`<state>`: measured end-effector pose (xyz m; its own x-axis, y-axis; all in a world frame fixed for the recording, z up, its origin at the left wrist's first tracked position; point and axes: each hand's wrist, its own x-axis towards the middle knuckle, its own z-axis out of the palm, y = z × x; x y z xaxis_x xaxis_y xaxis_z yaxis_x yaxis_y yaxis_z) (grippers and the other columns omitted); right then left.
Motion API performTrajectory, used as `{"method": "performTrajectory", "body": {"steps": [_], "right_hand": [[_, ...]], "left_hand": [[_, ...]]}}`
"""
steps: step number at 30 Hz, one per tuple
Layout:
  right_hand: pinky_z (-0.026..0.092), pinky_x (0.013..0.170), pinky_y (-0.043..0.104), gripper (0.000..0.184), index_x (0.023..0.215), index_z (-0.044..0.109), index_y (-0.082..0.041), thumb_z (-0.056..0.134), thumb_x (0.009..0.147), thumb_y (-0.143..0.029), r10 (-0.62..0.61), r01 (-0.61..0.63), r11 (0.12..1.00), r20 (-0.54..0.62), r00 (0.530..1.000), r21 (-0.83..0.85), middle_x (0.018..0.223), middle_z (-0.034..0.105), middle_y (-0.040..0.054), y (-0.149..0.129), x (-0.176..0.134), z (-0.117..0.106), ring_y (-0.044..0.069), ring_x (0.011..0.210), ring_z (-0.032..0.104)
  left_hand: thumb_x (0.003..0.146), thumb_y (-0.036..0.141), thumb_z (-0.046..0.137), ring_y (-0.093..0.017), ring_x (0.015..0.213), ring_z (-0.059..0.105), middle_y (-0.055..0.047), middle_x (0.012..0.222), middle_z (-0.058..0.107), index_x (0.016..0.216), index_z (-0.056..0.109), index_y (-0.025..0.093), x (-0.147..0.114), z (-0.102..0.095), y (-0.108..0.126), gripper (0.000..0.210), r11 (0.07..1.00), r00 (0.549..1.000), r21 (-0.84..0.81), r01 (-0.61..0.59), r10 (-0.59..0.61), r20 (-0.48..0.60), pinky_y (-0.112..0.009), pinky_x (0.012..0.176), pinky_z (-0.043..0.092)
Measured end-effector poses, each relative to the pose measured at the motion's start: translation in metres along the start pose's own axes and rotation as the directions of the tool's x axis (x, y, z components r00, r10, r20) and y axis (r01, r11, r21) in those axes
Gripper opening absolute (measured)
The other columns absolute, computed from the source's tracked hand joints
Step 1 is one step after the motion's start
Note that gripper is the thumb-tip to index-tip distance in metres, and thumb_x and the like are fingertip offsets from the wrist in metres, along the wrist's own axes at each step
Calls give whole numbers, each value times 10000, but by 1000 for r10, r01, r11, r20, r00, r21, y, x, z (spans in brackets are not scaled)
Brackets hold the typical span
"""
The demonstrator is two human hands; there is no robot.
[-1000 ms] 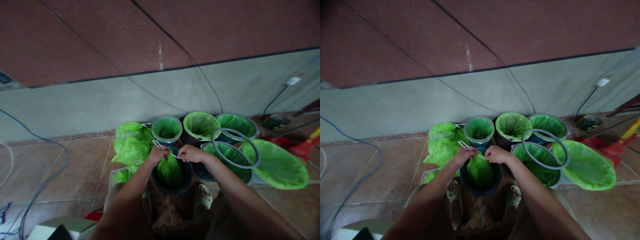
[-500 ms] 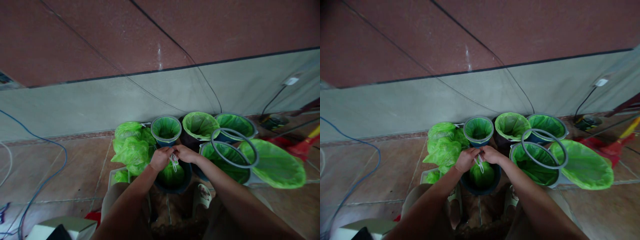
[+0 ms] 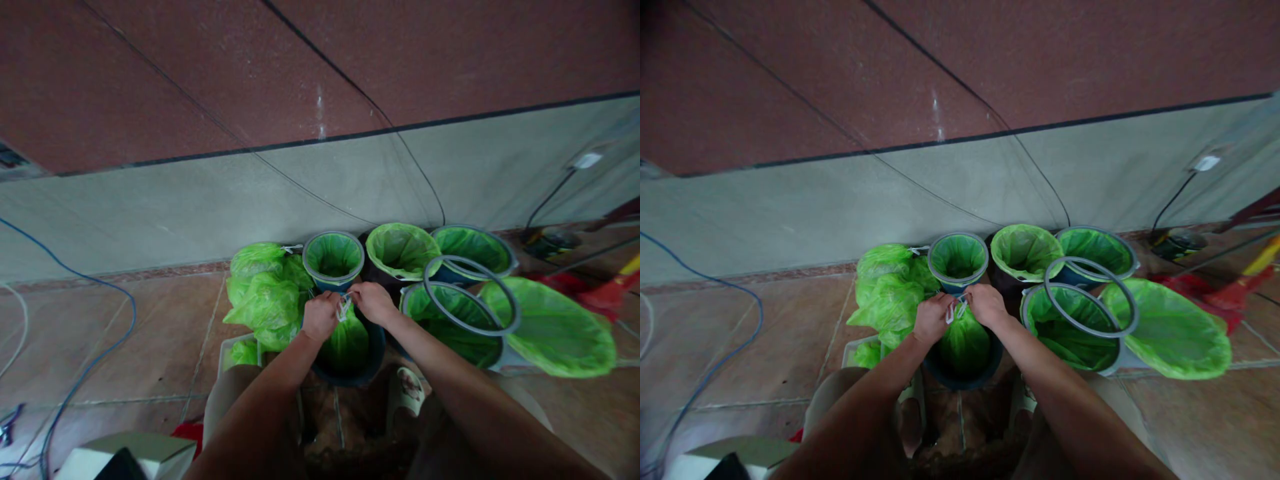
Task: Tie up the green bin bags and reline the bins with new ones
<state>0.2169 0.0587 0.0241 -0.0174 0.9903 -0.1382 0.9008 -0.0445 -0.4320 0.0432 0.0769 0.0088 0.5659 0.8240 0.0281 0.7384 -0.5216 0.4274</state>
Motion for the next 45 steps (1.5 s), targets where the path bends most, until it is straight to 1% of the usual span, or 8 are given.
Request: {"method": "performTrajectory", "body": {"steps": [6,12,16,20,29,34,39,45], "right_hand": [[475,809,362,285,922,783,-156,500,904,-185,252,-257,962,-56,966,-96,929,742,190,20,0,0,290,916,694],[493,804,282,307,984,782,-206,491,887,-185,211,-198,969,-85,974,145,894,764,80,25,3,5,202,841,700],[511,766,272,310,1014,774,-206,500,873,-172,222,-183,918,-75,972,352,866,767,47,19,6,9,171,753,697],[519,737,279,281,998,771,-189,525,863,-187,232,-175,881,-79,970,440,846,765,51,17,7,11,168,706,695],[530,803,318,255,954,774,-200,543,847,-177,111,30,851,-236,965,524,864,764,44,4,4,14,187,778,700],[486,963,332,271,1000,759,-217,541,853,-149,-153,267,830,-260,953,489,1099,737,60,-6,-2,17,197,1033,672],[498,931,367,601,1457,451,-134,543,864,-172,8,62,865,-139,990,497,1161,705,119,-2,5,24,204,949,677],[499,835,292,564,1453,427,-67,424,890,-106,106,-118,877,53,993,466,972,733,108,5,12,21,171,813,665]], "left_hand": [[752,155,646,-234,800,635,-50,628,590,545,539,205,1,13,-16,238,895,937,-279,348,-344,65,-297,764,452],[779,231,604,-140,564,578,13,545,525,619,554,176,9,10,-15,176,473,838,-712,519,-447,314,-250,585,459],[786,290,632,-94,539,595,-41,712,670,688,564,143,12,9,-6,190,24,815,-891,454,-417,403,-217,546,472],[816,376,658,-102,554,628,-63,742,705,695,545,150,11,11,-3,280,-114,792,-881,459,-396,464,-220,547,490],[584,283,847,-103,609,611,-8,669,651,764,652,123,9,17,-5,309,-64,860,-918,390,-330,388,-250,639,483],[609,266,780,-58,522,483,52,576,562,742,636,126,11,26,-3,241,183,926,-928,326,-257,275,-218,559,388],[732,361,675,-58,502,446,63,556,517,717,594,145,10,34,2,230,393,965,-884,254,-163,204,-205,518,363],[789,463,657,-69,527,503,41,616,541,749,580,152,5,39,4,322,435,974,-871,229,-103,204,-208,543,430]]}}
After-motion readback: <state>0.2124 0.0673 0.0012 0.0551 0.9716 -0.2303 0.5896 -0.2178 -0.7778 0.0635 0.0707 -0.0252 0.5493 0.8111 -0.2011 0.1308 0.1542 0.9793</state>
